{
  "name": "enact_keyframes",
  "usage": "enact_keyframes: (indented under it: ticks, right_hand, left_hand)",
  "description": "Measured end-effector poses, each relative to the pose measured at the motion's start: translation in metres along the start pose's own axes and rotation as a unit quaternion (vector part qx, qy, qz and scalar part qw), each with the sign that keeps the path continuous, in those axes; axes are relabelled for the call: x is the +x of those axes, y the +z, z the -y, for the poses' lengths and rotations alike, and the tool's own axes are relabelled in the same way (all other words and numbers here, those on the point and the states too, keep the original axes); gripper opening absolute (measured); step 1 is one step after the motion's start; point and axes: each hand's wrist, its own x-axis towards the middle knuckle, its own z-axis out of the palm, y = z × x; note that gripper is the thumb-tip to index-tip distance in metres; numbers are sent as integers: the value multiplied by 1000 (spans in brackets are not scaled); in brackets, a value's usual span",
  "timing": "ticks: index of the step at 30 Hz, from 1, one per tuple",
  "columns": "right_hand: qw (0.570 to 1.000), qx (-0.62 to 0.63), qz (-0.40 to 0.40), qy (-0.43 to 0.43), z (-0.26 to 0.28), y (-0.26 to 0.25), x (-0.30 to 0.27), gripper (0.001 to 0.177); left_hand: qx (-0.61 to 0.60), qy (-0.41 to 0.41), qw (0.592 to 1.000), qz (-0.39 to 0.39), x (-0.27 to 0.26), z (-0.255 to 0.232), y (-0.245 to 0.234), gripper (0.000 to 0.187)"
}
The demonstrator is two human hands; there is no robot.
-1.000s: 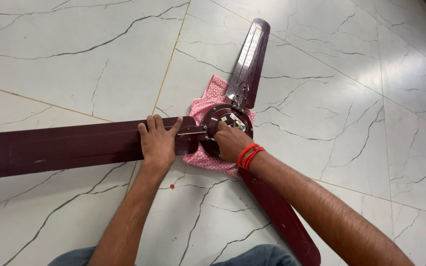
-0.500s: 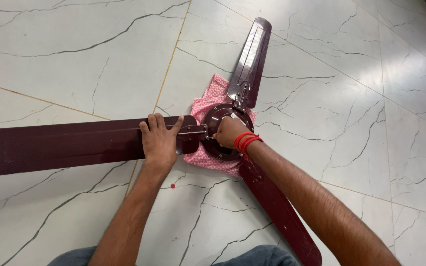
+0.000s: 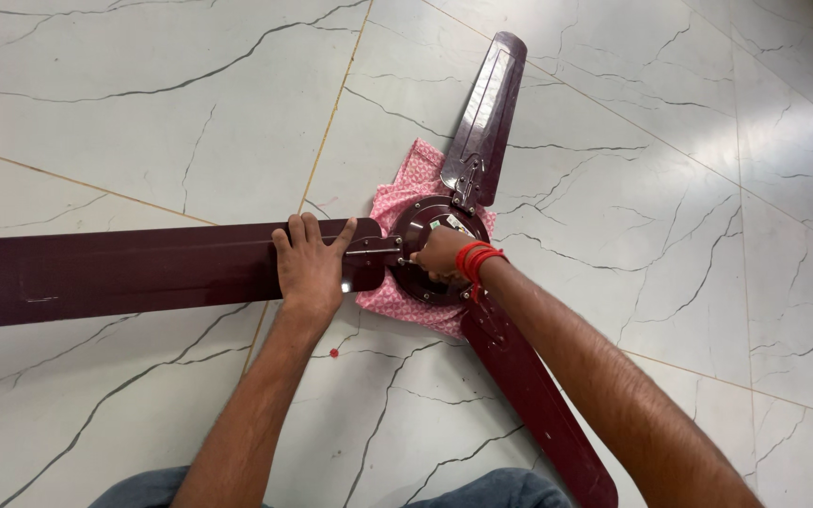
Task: The person uses a screwdriver to tighten screws on the central hub of a ceiling fan lying on the floor. They rotate the fan to access different screws and continue tightening them.
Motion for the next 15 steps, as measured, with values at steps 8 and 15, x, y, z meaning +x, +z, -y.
enact_keyframes:
  ticks: [8,15]
  right_hand:
    - [939,-164,-181,-241,-13,11,-17,15]
    - [805,-315,-269,-425,-5,2,-39,10]
  left_hand:
    - [-24,3,1000,8,1,0,0,102]
    - [-24,2,1000,8,-1,1,-4,102]
